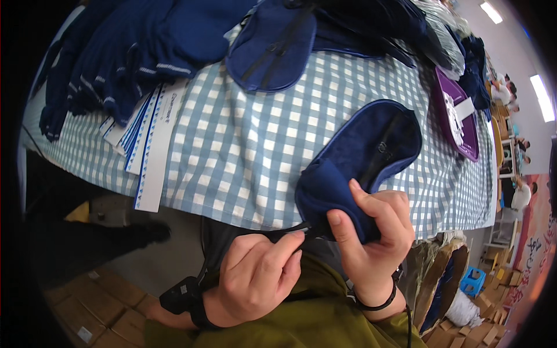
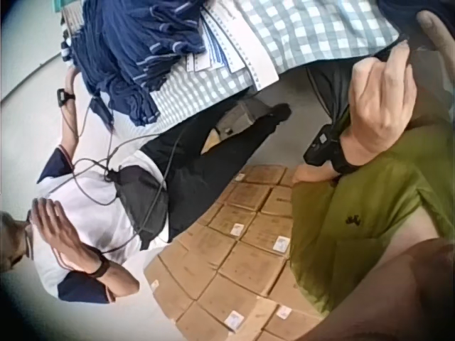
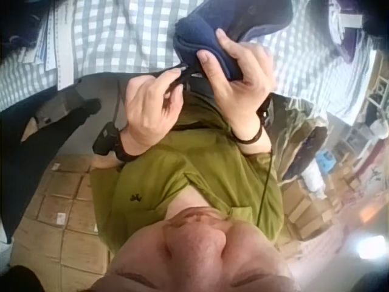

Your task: Folding blue fabric items and wrapping them with a paper label.

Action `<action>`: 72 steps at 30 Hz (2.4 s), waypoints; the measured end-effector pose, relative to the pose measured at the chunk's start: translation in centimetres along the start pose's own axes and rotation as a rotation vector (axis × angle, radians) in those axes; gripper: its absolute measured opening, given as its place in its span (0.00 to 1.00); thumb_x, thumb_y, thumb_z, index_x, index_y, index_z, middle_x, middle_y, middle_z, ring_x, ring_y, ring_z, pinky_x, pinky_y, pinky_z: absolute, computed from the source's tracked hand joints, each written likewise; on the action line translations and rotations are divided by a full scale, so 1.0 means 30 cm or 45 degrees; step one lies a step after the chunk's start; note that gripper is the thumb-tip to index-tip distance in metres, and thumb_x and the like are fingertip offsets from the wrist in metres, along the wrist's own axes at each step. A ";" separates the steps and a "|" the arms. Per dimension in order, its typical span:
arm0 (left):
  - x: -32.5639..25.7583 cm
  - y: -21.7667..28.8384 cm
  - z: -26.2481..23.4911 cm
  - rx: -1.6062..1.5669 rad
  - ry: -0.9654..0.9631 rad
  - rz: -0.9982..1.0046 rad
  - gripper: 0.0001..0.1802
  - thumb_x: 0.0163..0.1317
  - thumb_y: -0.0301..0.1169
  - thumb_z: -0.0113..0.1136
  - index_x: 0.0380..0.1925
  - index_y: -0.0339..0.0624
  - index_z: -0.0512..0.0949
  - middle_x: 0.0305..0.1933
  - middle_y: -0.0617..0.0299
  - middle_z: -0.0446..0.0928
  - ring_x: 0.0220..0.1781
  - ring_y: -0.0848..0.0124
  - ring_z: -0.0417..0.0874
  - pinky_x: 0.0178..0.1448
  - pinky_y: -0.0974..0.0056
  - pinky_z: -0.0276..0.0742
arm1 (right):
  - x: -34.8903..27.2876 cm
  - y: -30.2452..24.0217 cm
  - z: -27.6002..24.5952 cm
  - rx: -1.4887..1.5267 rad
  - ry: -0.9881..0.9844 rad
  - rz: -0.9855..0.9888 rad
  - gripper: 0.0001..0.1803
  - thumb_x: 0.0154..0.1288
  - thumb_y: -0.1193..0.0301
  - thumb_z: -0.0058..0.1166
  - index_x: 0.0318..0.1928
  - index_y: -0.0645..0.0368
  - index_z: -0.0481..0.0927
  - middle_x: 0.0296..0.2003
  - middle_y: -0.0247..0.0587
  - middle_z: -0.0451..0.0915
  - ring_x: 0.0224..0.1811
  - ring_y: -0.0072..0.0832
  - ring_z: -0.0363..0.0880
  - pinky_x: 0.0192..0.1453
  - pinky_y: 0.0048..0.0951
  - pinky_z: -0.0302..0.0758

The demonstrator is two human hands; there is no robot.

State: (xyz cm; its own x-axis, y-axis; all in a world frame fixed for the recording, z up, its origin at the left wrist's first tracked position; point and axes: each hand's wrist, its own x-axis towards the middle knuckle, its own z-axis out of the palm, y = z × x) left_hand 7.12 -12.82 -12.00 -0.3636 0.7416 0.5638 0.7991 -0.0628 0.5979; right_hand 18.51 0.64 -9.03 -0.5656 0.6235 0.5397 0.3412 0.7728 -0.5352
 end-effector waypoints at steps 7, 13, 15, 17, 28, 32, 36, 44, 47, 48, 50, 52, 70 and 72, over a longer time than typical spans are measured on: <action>0.064 0.049 -0.049 0.293 -0.297 -0.050 0.23 0.46 0.23 0.72 0.45 0.32 0.79 0.30 0.60 0.75 0.29 0.64 0.74 0.35 0.63 0.72 | 0.003 0.007 -0.001 0.065 -0.009 -0.012 0.20 0.45 0.70 0.76 0.40 0.64 0.86 0.29 0.36 0.78 0.31 0.31 0.72 0.37 0.28 0.68; 0.174 0.151 -0.118 0.694 -0.684 -0.097 0.20 0.45 0.25 0.72 0.38 0.31 0.77 0.31 0.53 0.72 0.36 0.53 0.74 0.38 0.57 0.71 | 0.011 0.009 0.007 0.125 0.056 -0.021 0.21 0.40 0.74 0.76 0.40 0.61 0.85 0.30 0.33 0.81 0.30 0.29 0.73 0.34 0.27 0.68; 0.228 0.174 -0.134 0.709 -0.840 -0.082 0.17 0.44 0.26 0.72 0.35 0.33 0.77 0.33 0.53 0.72 0.38 0.53 0.75 0.40 0.58 0.71 | 0.007 0.015 0.007 0.130 0.068 -0.022 0.22 0.40 0.74 0.76 0.40 0.61 0.85 0.30 0.33 0.81 0.30 0.29 0.73 0.34 0.27 0.68; 0.277 0.161 -0.121 0.710 -1.000 -0.050 0.15 0.44 0.27 0.71 0.31 0.35 0.77 0.34 0.54 0.71 0.41 0.53 0.75 0.41 0.60 0.71 | 0.000 0.027 0.005 0.120 0.087 -0.033 0.23 0.40 0.75 0.75 0.42 0.62 0.85 0.30 0.33 0.80 0.31 0.29 0.73 0.34 0.27 0.69; 0.372 0.089 -0.056 0.174 -0.713 0.138 0.14 0.41 0.13 0.67 0.28 0.33 0.75 0.46 0.49 0.76 0.44 0.54 0.81 0.42 0.59 0.78 | -0.018 0.062 0.004 0.111 0.020 -0.161 0.25 0.51 0.68 0.69 0.50 0.65 0.82 0.38 0.38 0.79 0.37 0.33 0.74 0.41 0.28 0.73; 0.365 0.065 -0.036 0.052 -0.675 0.096 0.15 0.42 0.10 0.65 0.30 0.33 0.74 0.41 0.50 0.75 0.41 0.54 0.82 0.38 0.61 0.80 | -0.010 0.042 -0.042 0.138 -0.195 -0.106 0.30 0.54 0.62 0.67 0.55 0.65 0.79 0.43 0.40 0.78 0.42 0.35 0.73 0.48 0.31 0.72; 0.362 0.040 -0.035 -0.012 -0.659 0.145 0.15 0.43 0.10 0.64 0.30 0.34 0.74 0.37 0.52 0.73 0.40 0.55 0.81 0.38 0.62 0.81 | -0.001 0.024 -0.071 0.037 -0.313 -0.051 0.33 0.52 0.61 0.69 0.58 0.64 0.78 0.44 0.40 0.78 0.44 0.36 0.72 0.50 0.33 0.71; 0.356 0.060 -0.036 0.034 -0.687 0.136 0.15 0.41 0.10 0.64 0.29 0.33 0.73 0.37 0.52 0.73 0.42 0.53 0.82 0.42 0.59 0.81 | -0.045 0.065 -0.087 0.425 -0.166 0.179 0.42 0.44 0.76 0.67 0.65 0.63 0.70 0.45 0.42 0.83 0.40 0.36 0.80 0.45 0.30 0.76; 0.358 0.049 -0.025 0.092 -0.684 0.208 0.15 0.41 0.07 0.61 0.29 0.31 0.73 0.38 0.51 0.74 0.44 0.53 0.82 0.41 0.59 0.81 | -0.039 0.106 -0.134 0.799 -0.215 0.385 0.46 0.40 0.82 0.50 0.69 0.65 0.63 0.49 0.49 0.83 0.46 0.39 0.82 0.56 0.32 0.76; 0.360 0.040 -0.014 0.115 -0.653 0.233 0.12 0.44 0.12 0.62 0.29 0.33 0.74 0.36 0.53 0.72 0.42 0.54 0.81 0.42 0.59 0.80 | -0.030 0.127 -0.146 0.884 -0.203 0.375 0.46 0.40 0.82 0.50 0.69 0.65 0.64 0.50 0.50 0.82 0.48 0.40 0.82 0.58 0.33 0.75; 0.360 0.045 0.000 0.139 -0.589 0.212 0.10 0.45 0.15 0.63 0.28 0.34 0.74 0.33 0.55 0.72 0.41 0.54 0.81 0.43 0.59 0.80 | -0.025 0.145 -0.149 0.977 -0.236 0.345 0.45 0.41 0.81 0.53 0.68 0.65 0.64 0.55 0.52 0.78 0.52 0.42 0.79 0.61 0.36 0.74; 0.364 0.048 -0.011 0.165 -0.611 0.245 0.10 0.44 0.15 0.63 0.28 0.34 0.75 0.34 0.55 0.72 0.41 0.55 0.81 0.43 0.59 0.80 | 0.007 0.107 -0.160 0.674 -0.288 0.139 0.44 0.42 0.77 0.66 0.66 0.62 0.68 0.55 0.49 0.76 0.54 0.44 0.76 0.58 0.38 0.75; 0.517 0.038 -0.044 -0.030 -0.940 0.030 0.19 0.38 0.30 0.80 0.25 0.38 0.77 0.24 0.59 0.75 0.25 0.65 0.77 0.30 0.64 0.72 | -0.047 0.063 -0.033 0.365 0.075 -0.079 0.19 0.35 0.76 0.77 0.33 0.58 0.84 0.38 0.38 0.84 0.40 0.35 0.84 0.39 0.30 0.81; 0.491 0.038 -0.029 -0.169 -0.836 -0.212 0.20 0.36 0.32 0.81 0.25 0.38 0.78 0.25 0.59 0.76 0.26 0.66 0.77 0.30 0.65 0.72 | -0.050 0.061 -0.034 0.354 0.060 -0.066 0.19 0.36 0.77 0.76 0.32 0.58 0.83 0.37 0.40 0.84 0.40 0.35 0.84 0.40 0.31 0.81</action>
State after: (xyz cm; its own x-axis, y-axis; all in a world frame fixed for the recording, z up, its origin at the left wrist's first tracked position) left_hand 2.28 -2.54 -2.53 -0.0778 0.9967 0.0219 0.6773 0.0367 0.7348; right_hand 20.75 1.23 -10.17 -0.5391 0.5940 0.5970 0.0903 0.7456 -0.6603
